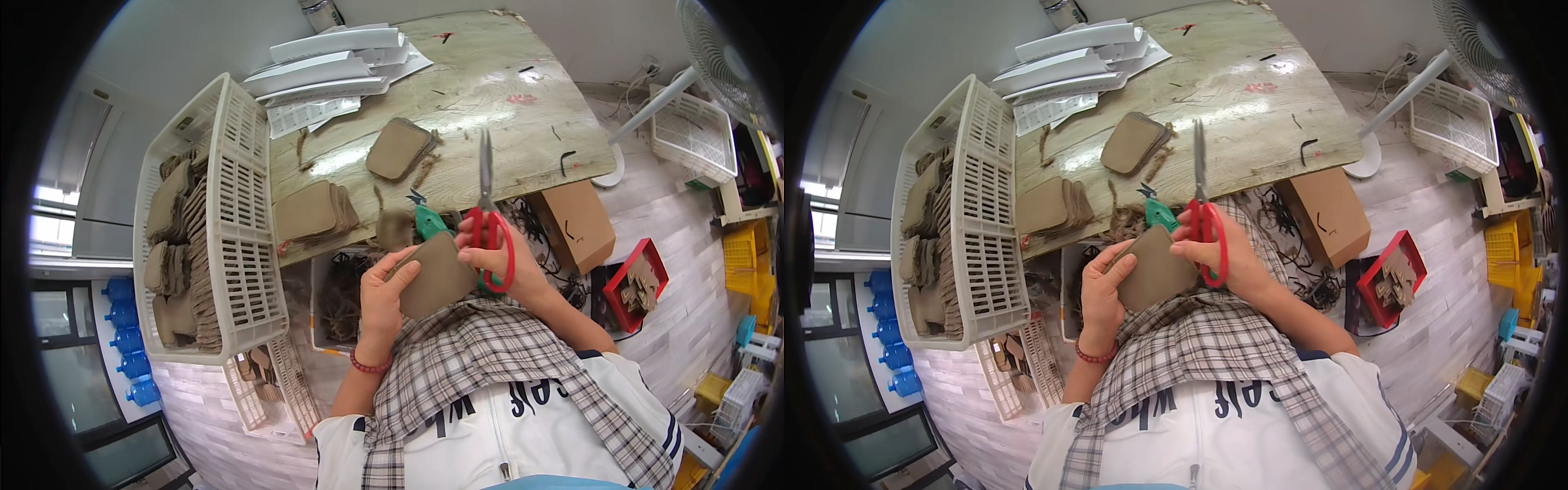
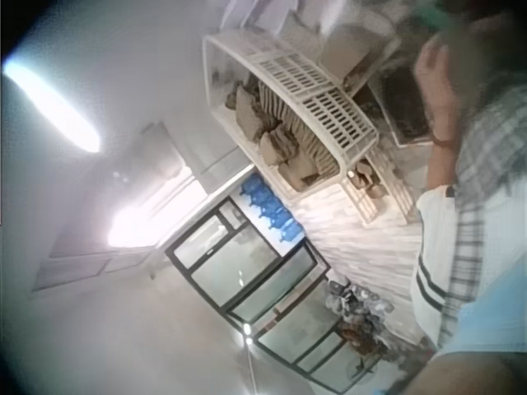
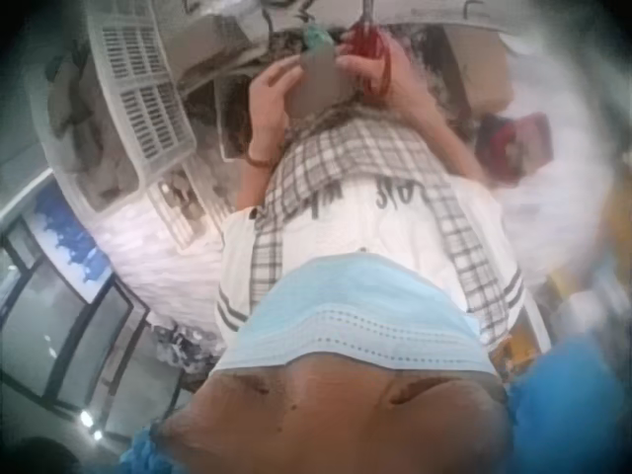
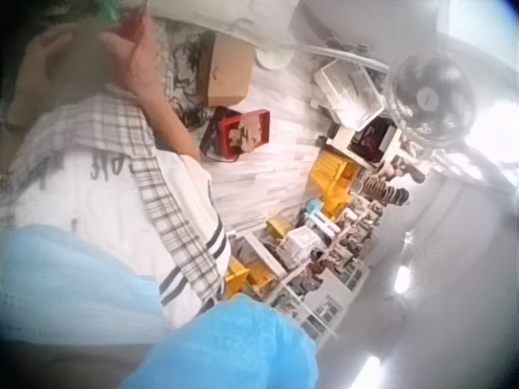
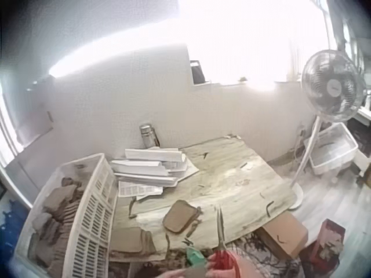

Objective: The person uses a green rotary tool to trim excess cord from the edges of small rectangular cardboard pieces. They handle the pieces one at a time, rotating them to trim all sides, and occasionally use red scissors to snip remaining strands. Finished pieces are stacked on the table.

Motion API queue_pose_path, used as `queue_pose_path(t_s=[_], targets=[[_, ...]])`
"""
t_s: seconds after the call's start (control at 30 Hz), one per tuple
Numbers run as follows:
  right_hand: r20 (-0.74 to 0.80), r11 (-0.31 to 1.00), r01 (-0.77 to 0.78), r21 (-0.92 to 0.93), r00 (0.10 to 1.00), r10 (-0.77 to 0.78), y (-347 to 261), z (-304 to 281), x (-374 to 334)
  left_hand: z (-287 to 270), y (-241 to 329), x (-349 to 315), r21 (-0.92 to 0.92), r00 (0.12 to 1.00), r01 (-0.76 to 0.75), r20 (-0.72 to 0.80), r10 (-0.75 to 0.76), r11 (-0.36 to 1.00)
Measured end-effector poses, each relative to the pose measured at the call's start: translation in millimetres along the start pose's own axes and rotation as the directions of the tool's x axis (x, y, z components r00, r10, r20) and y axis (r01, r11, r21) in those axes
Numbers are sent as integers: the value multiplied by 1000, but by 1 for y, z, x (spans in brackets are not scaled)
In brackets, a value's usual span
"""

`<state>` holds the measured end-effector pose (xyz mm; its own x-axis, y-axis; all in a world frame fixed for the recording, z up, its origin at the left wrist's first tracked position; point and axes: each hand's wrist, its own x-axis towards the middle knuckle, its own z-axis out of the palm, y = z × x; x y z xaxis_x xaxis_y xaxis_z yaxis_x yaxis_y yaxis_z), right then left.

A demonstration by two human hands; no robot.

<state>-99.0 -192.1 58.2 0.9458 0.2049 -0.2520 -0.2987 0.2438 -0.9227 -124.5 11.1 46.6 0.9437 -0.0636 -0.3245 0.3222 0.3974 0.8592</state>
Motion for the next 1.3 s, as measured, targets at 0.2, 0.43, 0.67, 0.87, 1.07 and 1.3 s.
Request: queue_pose_path(t_s=[0.2, 0.43, 0.67, 0.87, 1.07, 1.3], targets=[[44, 1000, 10, 20, 999, -11, 2, 1, 3, 3, -16, -5, 83, 988, 98, 110, -107, 992], [147, 1000, 0, 25, 989, -3, 7, -4, 9, 6, -15, 2, 91, 989, 108, 94, -117, 990], [81, 998, -34, 58, 996, 29, 13, -2, 10, 6, -24, 2, -58, 989, 135, 72, -131, 989], [40, 998, -15, -61, 999, 18, 17, -5, 7, 7, -18, 3, -5, 987, 143, 71, -142, 990], [247, 996, -86, -37, 965, 92, 21, -37, -3, -7, -13, 10, 8, 997, 58, -43, -58, 998], [638, 954, -271, -125, 714, 287, 19, -37, -20, -13, -4, 17, -5, 996, -26, -80, 26, 1000]])
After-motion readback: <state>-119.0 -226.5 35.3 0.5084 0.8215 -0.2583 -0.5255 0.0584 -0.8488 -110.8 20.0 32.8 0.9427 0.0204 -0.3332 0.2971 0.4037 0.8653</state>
